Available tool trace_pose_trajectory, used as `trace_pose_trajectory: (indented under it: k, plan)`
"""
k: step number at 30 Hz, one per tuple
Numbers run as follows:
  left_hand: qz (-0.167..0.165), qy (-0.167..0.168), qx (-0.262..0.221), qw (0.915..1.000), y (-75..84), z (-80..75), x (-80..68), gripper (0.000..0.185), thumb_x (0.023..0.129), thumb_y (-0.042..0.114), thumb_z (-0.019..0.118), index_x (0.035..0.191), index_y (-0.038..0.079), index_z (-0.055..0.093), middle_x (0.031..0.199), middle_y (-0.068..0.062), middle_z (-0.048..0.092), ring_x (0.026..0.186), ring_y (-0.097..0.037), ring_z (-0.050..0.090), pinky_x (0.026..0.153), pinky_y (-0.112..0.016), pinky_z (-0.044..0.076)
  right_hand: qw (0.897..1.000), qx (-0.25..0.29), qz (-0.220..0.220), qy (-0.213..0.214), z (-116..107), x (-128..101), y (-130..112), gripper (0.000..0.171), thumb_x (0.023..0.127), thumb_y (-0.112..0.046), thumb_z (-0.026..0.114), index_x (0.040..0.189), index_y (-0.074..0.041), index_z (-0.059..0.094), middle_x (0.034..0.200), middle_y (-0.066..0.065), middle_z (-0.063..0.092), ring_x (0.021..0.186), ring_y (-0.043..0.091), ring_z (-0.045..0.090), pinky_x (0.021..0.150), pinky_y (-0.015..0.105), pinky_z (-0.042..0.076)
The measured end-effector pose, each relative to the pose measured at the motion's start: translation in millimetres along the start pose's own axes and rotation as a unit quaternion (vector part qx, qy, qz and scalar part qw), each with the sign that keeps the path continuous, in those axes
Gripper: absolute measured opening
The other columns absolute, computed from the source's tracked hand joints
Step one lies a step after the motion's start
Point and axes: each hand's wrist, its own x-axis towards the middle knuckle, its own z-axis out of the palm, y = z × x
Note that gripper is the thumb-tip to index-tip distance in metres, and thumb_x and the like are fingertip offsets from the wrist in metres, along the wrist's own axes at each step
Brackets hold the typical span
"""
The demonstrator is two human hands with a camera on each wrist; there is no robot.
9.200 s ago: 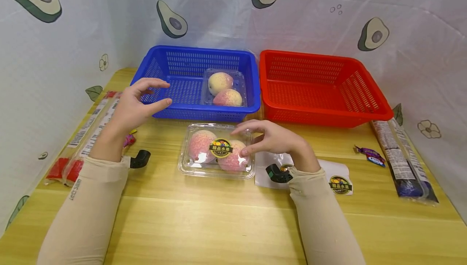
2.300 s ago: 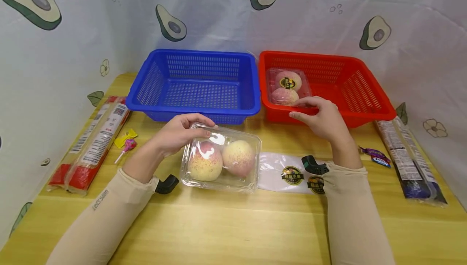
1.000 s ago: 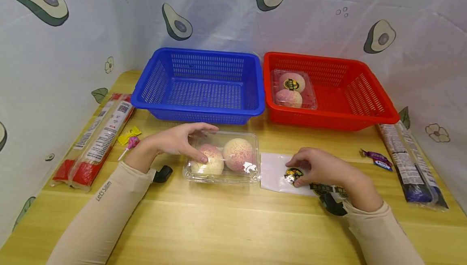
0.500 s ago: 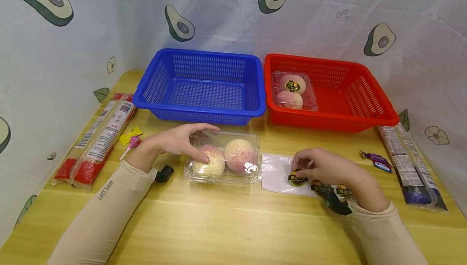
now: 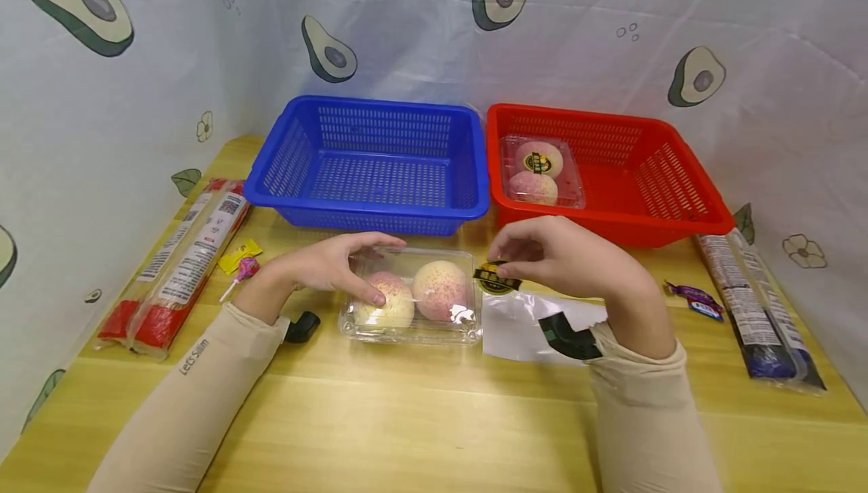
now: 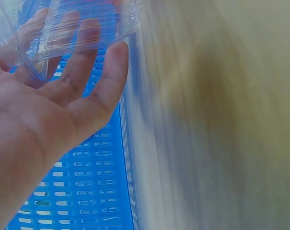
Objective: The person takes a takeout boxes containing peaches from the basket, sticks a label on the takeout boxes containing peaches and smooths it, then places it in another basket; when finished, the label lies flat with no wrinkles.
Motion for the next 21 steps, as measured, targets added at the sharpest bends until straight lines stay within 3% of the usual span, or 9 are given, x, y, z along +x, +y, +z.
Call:
trace_pose_trajectory:
  k: [5,11,21]
  plan:
    - [-0.003,-0.004,0.002,1.0,0.2,-0.7,0.2,0.088,0.078,0.023,0.089,0.152,0.009,0.043,0.153,-0.006,0.043,0.133,-0.035,0.044,0.108,-0.048,0.039,0.997,0.064,-0.029,0.026,19.3,32.2,-19.4,0.014,0.091,-0.006,0.076,0.104,-0.01,0.074,0.092,-0.003,0.072,0.081,0.016,0.068,0.079,0.036,0.057]
    - [-0.008,-0.008,-0.006,0.9999,2.8,-0.4,0.6,0.088,0.079,0.023,0.088,0.152,0.009,0.041,0.15,-0.008,0.046,0.129,-0.028,0.049,0.106,-0.045,0.042,0.992,0.112,-0.043,0.033,41.4,51.9,-26.1,0.014,0.09,-0.007,0.076,0.104,-0.009,0.075,0.091,-0.003,0.073,0.082,0.015,0.069,0.078,0.036,0.057]
    - [-0.01,-0.011,-0.012,0.9998,0.7,-0.7,1.0,0.089,0.079,0.023,0.089,0.153,0.01,0.04,0.151,-0.007,0.044,0.129,-0.026,0.051,0.105,-0.043,0.044,0.997,0.074,-0.028,0.009,58.8,65.2,-25.7,0.017,0.089,-0.006,0.078,0.106,-0.008,0.075,0.092,-0.003,0.073,0.085,0.013,0.068,0.078,0.031,0.056]
